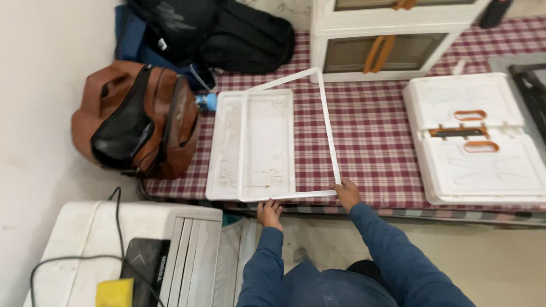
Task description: The person assembles white plastic storage containers by inserting a frame into the base, placing a lid on top, and stacking multiple units. They then open one container, remove the frame, and reinsert it before closing the lid again.
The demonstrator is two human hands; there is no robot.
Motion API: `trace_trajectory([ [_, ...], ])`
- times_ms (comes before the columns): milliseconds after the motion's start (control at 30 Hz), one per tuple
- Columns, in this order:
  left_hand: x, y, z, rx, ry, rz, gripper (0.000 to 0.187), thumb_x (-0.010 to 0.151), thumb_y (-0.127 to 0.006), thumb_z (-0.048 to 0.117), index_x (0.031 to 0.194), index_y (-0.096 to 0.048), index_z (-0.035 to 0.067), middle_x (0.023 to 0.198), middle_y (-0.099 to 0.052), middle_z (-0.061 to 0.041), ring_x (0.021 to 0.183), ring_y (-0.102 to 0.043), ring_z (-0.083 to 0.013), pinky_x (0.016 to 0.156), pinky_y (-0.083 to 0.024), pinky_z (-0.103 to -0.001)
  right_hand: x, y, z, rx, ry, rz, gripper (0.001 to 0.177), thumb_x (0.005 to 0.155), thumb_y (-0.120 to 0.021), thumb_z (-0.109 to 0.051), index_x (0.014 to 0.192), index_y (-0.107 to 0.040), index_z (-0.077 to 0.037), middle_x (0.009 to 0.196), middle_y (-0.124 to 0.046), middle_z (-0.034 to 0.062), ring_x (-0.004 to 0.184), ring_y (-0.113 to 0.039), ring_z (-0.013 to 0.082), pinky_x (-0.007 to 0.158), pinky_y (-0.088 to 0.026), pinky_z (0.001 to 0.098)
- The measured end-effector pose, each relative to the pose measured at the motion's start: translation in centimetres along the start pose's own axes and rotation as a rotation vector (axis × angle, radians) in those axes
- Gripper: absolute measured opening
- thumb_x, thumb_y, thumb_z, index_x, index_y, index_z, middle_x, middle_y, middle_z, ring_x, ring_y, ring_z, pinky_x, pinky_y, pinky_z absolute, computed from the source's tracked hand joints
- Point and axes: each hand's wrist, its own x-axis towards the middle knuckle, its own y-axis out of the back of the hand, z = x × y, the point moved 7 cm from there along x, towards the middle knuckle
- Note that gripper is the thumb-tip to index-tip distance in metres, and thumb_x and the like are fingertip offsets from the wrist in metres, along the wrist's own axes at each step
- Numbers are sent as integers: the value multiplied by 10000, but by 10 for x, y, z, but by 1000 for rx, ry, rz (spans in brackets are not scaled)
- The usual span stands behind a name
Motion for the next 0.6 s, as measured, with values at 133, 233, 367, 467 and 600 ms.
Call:
trace_trajectory([
  [133, -9, -27, 5, -60, -30, -15, 655, 903, -603, 37, 1520, -389, 80, 1195, -670, -150, 957, -663, -260, 752, -573, -366, -16, 74, -3, 4, 170, 102, 287, 957, -607, -112, 1210, -676, 4, 952, -736, 95, 686, -635, 129, 584, -537, 294],
  [233, -22, -40, 0, -45, -41, 25, 677, 924, -582, 50, 1538, -322, 170, 1165, -660, -120, 947, -625, -249, 709, -548, -358, -33, 131, 5, 106, 223, 188, 405, 943, -527, -58, 1335, -624, -29, 1038, -752, 88, 714, -648, 131, 582, -547, 288],
  [367, -36, -71, -24, 138, -52, -37, 694, 887, -565, -12, 1543, -415, 158, 1145, -597, -132, 931, -596, -252, 691, -569, -373, -59, 195, 19, 181, 262, 259, 389, 974, -490, -29, 1333, -626, 29, 1091, -756, 138, 817, -711, 165, 584, -543, 288],
  [467, -51, -97, -60, 207, -50, -135, 577, 890, -533, -34, 1459, -539, 60, 1185, -637, -119, 930, -642, -230, 679, -592, -345, -77, 237, 30, 230, 256, 322, 392, 982, -470, -25, 1342, -613, 28, 1107, -745, 153, 862, -723, 193, 580, -534, 292],
  [600, -76, -137, -108, 305, -58, -264, 451, 943, -526, -49, 1385, -574, 32, 1184, -649, -96, 920, -659, -187, 685, -610, -313, -94, 298, 32, 383, 247, 385, 442, 951, -407, 7, 1345, -603, 38, 1154, -724, 155, 903, -724, 203, 587, -506, 284],
])
